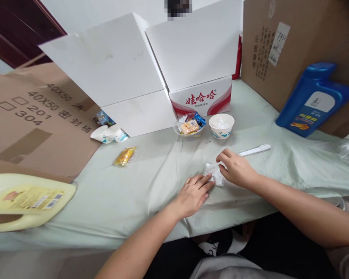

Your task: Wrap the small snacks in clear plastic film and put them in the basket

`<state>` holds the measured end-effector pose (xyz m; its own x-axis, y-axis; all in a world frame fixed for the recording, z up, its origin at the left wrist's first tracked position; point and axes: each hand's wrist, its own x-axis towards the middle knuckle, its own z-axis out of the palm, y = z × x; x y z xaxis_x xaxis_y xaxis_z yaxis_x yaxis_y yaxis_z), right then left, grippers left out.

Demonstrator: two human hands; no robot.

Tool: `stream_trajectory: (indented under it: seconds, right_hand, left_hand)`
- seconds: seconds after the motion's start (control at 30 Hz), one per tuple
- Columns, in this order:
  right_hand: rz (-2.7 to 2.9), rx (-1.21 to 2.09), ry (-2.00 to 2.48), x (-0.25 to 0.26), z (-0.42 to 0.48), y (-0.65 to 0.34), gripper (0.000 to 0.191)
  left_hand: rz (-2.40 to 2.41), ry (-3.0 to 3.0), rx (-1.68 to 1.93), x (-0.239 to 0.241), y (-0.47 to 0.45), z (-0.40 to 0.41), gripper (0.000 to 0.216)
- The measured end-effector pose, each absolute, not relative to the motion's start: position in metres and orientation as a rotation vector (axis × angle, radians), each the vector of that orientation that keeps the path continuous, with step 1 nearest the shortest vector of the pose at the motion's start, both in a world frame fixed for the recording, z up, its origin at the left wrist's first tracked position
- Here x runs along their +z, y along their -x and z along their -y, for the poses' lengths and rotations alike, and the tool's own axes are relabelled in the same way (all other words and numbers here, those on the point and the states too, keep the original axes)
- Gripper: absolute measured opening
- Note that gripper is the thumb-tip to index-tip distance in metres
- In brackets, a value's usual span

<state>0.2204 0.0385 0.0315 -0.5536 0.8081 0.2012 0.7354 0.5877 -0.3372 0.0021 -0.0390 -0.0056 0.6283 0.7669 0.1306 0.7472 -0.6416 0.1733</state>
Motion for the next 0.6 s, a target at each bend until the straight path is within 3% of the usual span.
stream_trajectory:
  seconds: [0.13,0.33,0.43,0.53,0.6]
  right_hand:
    - [2.762,0.326,0.843,0.025,-0.034,-0.217,0.027]
    - [2.890,0.230,0.887,0.006,-0.034,-0.208,0.030]
    - [2.881,0.265,0.858,0.006,-0.037,-0.210,0.033]
    - [2.788,0.291,0.752,0.023,-0.058,-0.218,0.036]
    - [2.596,0.139,0.848,0.044,-0.086,-0.223,0.037]
  left_hand:
    - [-1.282,-2.752,0.322,-0.003,-0.004,0.039,0.046]
    - [-1.293,-2.737,0.667,-0.001,0.020,0.030,0.025]
    - [-1.822,-2.586,0.628,0.013,0.070,0.008,0.028]
    - [-2.520,-2.068,0.438,0.035,0.143,-0.019,0.044]
    - [-2.742,-1.654,0.458,0.046,0.191,-0.031,0.050]
